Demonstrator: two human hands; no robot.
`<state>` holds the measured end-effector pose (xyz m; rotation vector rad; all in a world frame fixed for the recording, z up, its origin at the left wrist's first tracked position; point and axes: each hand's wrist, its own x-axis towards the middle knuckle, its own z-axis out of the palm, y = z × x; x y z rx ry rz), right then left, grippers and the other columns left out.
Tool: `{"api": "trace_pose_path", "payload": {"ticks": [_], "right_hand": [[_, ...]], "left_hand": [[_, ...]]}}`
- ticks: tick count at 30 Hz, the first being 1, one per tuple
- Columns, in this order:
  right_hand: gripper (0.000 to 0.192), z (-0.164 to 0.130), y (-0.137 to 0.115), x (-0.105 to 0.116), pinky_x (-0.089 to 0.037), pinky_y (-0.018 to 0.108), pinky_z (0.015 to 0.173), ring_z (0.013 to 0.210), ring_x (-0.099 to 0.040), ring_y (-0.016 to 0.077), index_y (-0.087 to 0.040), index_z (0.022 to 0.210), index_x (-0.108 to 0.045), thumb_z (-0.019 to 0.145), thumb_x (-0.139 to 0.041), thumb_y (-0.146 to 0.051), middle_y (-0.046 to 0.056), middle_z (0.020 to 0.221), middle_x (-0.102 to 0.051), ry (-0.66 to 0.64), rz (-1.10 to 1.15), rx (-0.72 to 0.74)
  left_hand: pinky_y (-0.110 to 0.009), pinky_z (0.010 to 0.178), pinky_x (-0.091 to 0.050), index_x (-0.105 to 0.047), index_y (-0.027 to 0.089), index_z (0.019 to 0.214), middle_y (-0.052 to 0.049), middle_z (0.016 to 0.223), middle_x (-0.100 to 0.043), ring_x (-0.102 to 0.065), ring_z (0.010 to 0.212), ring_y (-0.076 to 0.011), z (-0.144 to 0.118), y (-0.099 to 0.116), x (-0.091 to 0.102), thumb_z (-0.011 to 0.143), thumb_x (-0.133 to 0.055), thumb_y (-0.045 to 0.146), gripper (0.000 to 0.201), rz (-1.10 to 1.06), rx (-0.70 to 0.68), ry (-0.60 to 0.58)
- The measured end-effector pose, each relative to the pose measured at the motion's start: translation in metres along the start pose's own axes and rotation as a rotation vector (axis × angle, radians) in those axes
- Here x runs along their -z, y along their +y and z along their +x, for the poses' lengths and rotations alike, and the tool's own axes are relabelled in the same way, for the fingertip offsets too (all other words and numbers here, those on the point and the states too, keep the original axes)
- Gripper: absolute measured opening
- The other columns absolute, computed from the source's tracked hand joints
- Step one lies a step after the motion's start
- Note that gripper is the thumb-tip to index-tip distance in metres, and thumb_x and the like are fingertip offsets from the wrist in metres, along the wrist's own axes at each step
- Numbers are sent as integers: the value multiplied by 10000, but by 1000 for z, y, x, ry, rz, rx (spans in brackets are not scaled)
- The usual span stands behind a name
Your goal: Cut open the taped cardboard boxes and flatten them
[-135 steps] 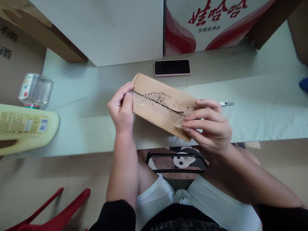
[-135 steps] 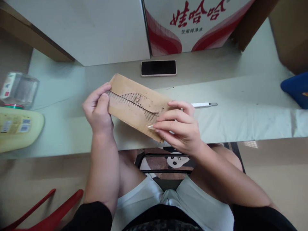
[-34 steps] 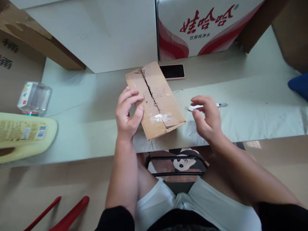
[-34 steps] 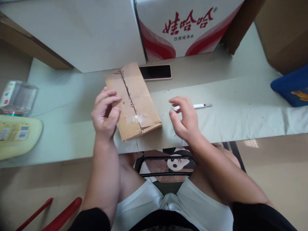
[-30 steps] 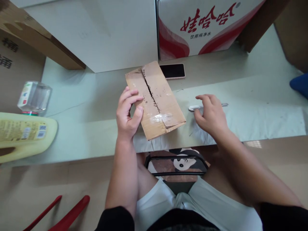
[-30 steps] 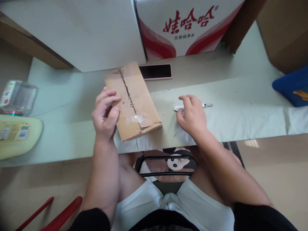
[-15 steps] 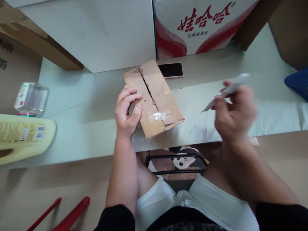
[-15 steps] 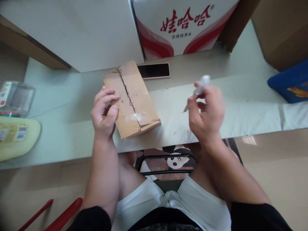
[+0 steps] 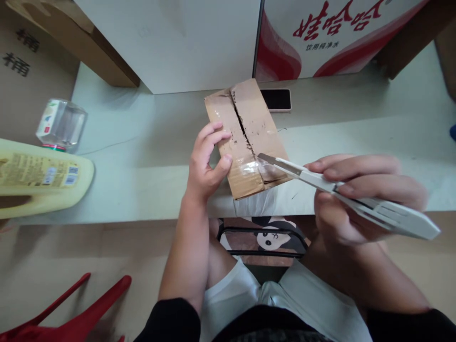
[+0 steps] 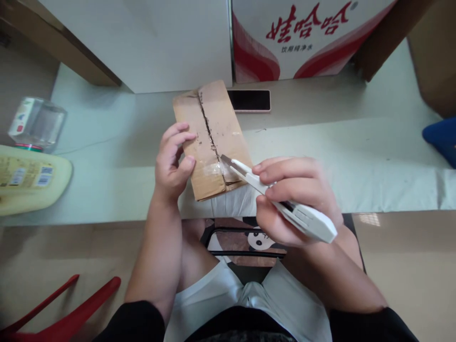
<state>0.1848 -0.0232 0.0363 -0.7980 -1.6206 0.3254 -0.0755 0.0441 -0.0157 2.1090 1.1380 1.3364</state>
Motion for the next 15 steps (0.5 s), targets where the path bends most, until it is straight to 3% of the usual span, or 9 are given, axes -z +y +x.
{"api": "trace_pose_path", "payload": {"ticks": [3,11,15], "right_hand": [[159,4,1,-6,-646,313,681,726,-678,134,-230,870,-602,798,-726,-162,-10,842,-625,59,7,113],[144,-10,7,-12,-587,390,651,714,-634,183,-259,831,-569,910,-618,-369,4,762,-564,55,10,-78],[163,-1,1,-19,-497,334,526,588,-571,157,-244,772,-571,909,-600,-326,-15,646,-508,158,65,-48]], "left_hand": [[-500,1180,-482,-641,266,1260,-115,1441,-586,-547,1407,-309,1,0,2,974,-519,609,463,8,12,-10],[-511,1146,-511,-635,254,1247,-126,1446,-579,-532,1418,-317,2,2,2,966,-481,665,521,41,44,-35],[-509,1155,-498,-635,256,1242,-114,1420,-601,-557,1384,-306,2,3,-3,992,-478,586,443,64,-12,4]]}}
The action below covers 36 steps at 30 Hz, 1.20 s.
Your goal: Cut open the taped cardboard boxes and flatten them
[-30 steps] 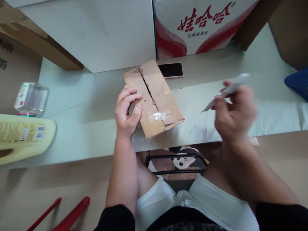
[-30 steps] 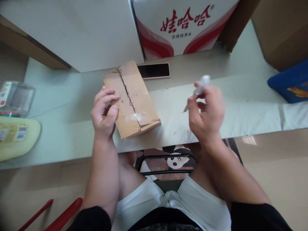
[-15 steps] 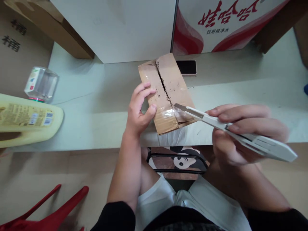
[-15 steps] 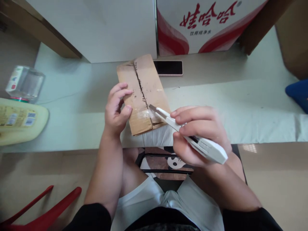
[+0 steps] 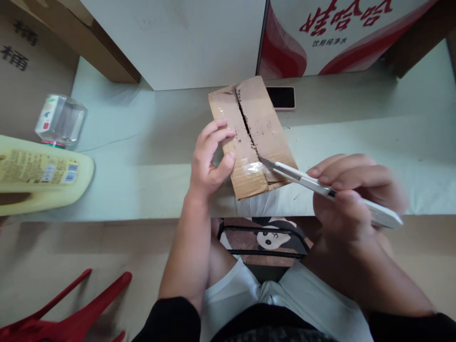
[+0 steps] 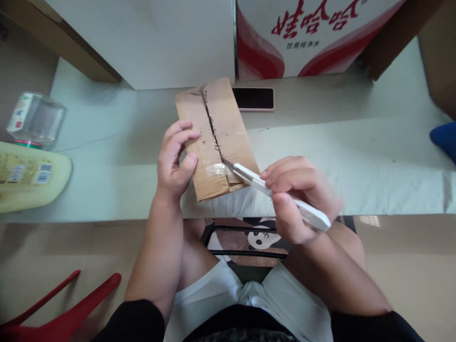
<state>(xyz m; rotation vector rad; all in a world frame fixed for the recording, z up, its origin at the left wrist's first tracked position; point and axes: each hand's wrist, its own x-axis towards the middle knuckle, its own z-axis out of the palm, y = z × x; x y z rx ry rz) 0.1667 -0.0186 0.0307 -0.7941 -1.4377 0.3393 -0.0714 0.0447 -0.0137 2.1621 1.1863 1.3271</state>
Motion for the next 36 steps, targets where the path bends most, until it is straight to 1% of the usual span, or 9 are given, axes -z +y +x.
{"api": "trace_pose_path", "payload": {"ticks": [2,4,10,16,19,25,29,34,36], "right_hand": [[245,4,-3,-4,-444,320,475,546,-547,150,-232,688,-547,913,-589,-321,-12,601,-482,91,4,23],[328,4,-4,-5,-428,318,468,548,-553,150,-221,627,-521,924,-586,-342,-4,594,-474,134,-3,-7],[313,-2,1,1,-481,315,501,613,-624,152,-202,635,-577,924,-595,-321,7,661,-565,57,99,-153],[328,-2,3,0,-470,294,476,559,-602,135,-195,619,-565,923,-600,-312,2,615,-525,122,168,-129],[315,-4,2,2,-483,303,490,599,-627,149,-198,637,-573,921,-616,-328,11,656,-555,77,182,-195],[360,-5,1,3,-460,290,440,526,-582,130,-207,602,-543,923,-610,-358,-6,611,-525,110,134,-174],[329,-8,0,2,-482,285,468,578,-607,131,-197,633,-563,926,-613,-335,4,650,-565,46,167,-199],[336,-1,-2,4,-407,259,413,470,-497,104,-200,587,-513,915,-549,-266,-18,544,-451,118,201,-105],[340,3,-3,3,-379,264,401,449,-464,105,-206,582,-500,913,-538,-273,-23,532,-401,132,201,-112]], "left_hand": [[-525,1180,-467,-634,258,1237,-106,1400,-612,-568,1365,-303,0,0,-3,1014,-438,542,411,25,-33,36],[-537,1197,-443,-627,263,1245,-100,1391,-613,-567,1360,-302,0,1,-6,1027,-402,514,401,37,-47,52],[-530,1199,-440,-618,273,1241,-90,1394,-603,-566,1347,-293,-1,1,-10,1027,-390,514,395,30,-39,72],[-521,1195,-442,-631,268,1202,-90,1379,-607,-568,1339,-291,-1,1,-13,1010,-407,525,391,2,-14,104],[-515,1190,-448,-639,279,1181,-88,1370,-614,-572,1329,-290,0,2,-13,996,-404,547,403,1,19,99],[-500,1174,-461,-637,276,1174,-92,1363,-622,-578,1316,-283,1,2,-14,991,-405,550,402,4,10,110],[-496,1164,-460,-636,274,1190,-88,1358,-617,-585,1313,-287,0,2,-15,1000,-428,510,368,-38,-21,125],[-492,1180,-443,-633,284,1203,-83,1365,-613,-575,1325,-288,-1,-1,-17,1007,-417,527,379,-44,-19,131],[-503,1193,-434,-630,285,1212,-86,1383,-605,-568,1342,-293,-1,-2,-17,1008,-413,541,393,-43,-8,122]]}}
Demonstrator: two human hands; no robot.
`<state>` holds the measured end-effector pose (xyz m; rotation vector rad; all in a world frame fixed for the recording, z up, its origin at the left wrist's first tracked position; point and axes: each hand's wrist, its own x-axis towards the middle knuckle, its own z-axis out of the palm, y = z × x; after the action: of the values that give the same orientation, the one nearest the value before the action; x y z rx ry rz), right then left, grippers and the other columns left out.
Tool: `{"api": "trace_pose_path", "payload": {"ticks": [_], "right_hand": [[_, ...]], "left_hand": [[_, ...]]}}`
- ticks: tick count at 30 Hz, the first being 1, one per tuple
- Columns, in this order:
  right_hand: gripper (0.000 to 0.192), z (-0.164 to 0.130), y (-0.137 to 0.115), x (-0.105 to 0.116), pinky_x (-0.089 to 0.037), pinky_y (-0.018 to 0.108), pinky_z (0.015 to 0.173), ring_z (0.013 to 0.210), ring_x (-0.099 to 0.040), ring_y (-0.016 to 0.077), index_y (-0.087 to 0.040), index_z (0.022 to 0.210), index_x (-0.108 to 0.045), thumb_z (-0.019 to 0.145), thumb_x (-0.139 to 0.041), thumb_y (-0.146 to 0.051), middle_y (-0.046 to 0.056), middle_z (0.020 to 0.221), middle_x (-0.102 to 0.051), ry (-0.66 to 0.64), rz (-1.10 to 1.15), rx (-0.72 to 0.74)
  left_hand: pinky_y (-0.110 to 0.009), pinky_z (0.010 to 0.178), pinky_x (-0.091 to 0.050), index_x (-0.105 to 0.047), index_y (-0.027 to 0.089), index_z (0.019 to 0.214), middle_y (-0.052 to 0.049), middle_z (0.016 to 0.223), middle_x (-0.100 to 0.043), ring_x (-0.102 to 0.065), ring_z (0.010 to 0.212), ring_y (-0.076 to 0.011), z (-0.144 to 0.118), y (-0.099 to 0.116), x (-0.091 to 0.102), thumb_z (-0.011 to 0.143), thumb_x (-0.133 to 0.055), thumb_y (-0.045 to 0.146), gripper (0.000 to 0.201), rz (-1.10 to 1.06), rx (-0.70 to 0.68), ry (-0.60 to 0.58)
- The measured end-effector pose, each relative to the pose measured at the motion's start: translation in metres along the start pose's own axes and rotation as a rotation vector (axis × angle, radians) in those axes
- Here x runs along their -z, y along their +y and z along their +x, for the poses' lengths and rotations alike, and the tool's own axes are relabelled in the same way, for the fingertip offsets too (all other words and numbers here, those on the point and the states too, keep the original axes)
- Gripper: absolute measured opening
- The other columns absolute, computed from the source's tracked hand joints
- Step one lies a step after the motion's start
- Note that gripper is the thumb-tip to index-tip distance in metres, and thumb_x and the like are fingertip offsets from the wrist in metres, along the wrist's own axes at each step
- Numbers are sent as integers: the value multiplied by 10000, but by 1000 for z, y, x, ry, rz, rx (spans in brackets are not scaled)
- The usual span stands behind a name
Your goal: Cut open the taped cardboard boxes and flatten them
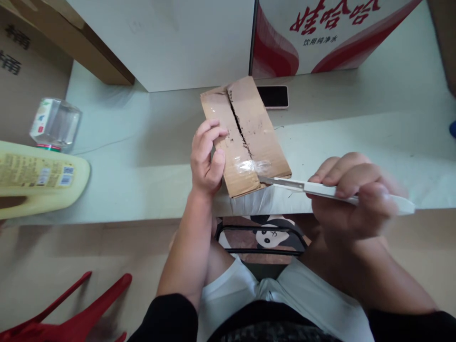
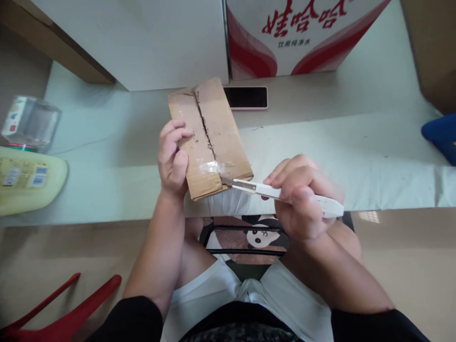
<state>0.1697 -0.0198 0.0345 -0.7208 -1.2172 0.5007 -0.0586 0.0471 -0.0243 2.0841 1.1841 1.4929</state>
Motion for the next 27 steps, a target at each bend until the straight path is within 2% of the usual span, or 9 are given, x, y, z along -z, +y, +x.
{"api": "trace_pose_path", "payload": {"ticks": [6,8,11,14,16,18,20,22,27], "right_hand": [[353,7,-6,9,-321,297,382,505,-485,140,-224,620,-473,963,-486,-310,-5,590,-354,-20,74,-39],[350,8,-10,16,-349,314,376,525,-507,154,-232,640,-487,975,-493,-334,3,613,-377,-35,84,-68],[340,12,-13,21,-460,319,421,564,-570,164,-239,667,-528,977,-531,-377,8,661,-448,18,45,-91],[325,17,-6,21,-591,333,631,721,-676,181,-240,727,-591,1001,-521,-400,7,706,-530,254,-137,101],[289,18,4,22,-620,387,787,789,-705,195,-240,760,-607,989,-559,-411,5,717,-582,305,-300,256],[187,15,17,28,-609,457,898,882,-723,230,-245,829,-619,955,-613,-383,20,780,-645,95,-511,264],[80,7,31,37,-572,511,970,1056,-702,286,-243,921,-630,933,-617,-321,64,915,-686,-217,-769,133],[116,-3,45,46,-527,541,1007,1164,-637,329,-225,1001,-638,919,-591,-291,118,1035,-675,-424,-1001,-38],[411,-25,70,53,-480,571,985,1087,-559,371,-129,1193,-618,872,-570,-381,192,1058,-608,-616,-1294,-321]], "left_hand": [[-629,1297,-240,-494,364,1415,-77,1612,-415,-339,1560,-344,-3,23,9,930,-440,743,618,8,11,-111],[-684,1306,-120,-462,367,1453,-95,1674,-319,-223,1601,-402,-4,37,11,798,-542,857,822,50,-22,-218],[-731,1283,-107,-432,362,1475,-124,1688,-281,-168,1605,-446,-6,52,12,720,-687,824,922,118,4,-255],[-734,1268,-181,-431,369,1471,-127,1691,-264,-161,1605,-452,-6,54,14,712,-758,757,913,113,26,-285],[-721,1269,-216,-443,378,1459,-119,1694,-255,-178,1604,-441,-6,53,17,716,-775,732,887,105,18,-315],[-710,1268,-244,-449,376,1453,-120,1689,-262,-207,1600,-429,-5,52,20,737,-771,713,854,98,13,-322],[-703,1260,-282,-454,369,1447,-122,1681,-280,-237,1592,-424,-4,51,23,751,-765,705,833,92,18,-309],[-689,1249,-329,-462,362,1436,-114,1674,-302,-265,1584,-423,-3,51,26,766,-750,707,807,82,30,-283],[-521,1201,-494,-405,381,1488,-78,1600,-458,-482,1489,-310,-2,47,28,922,-598,636,650,31,100,-31]]}}
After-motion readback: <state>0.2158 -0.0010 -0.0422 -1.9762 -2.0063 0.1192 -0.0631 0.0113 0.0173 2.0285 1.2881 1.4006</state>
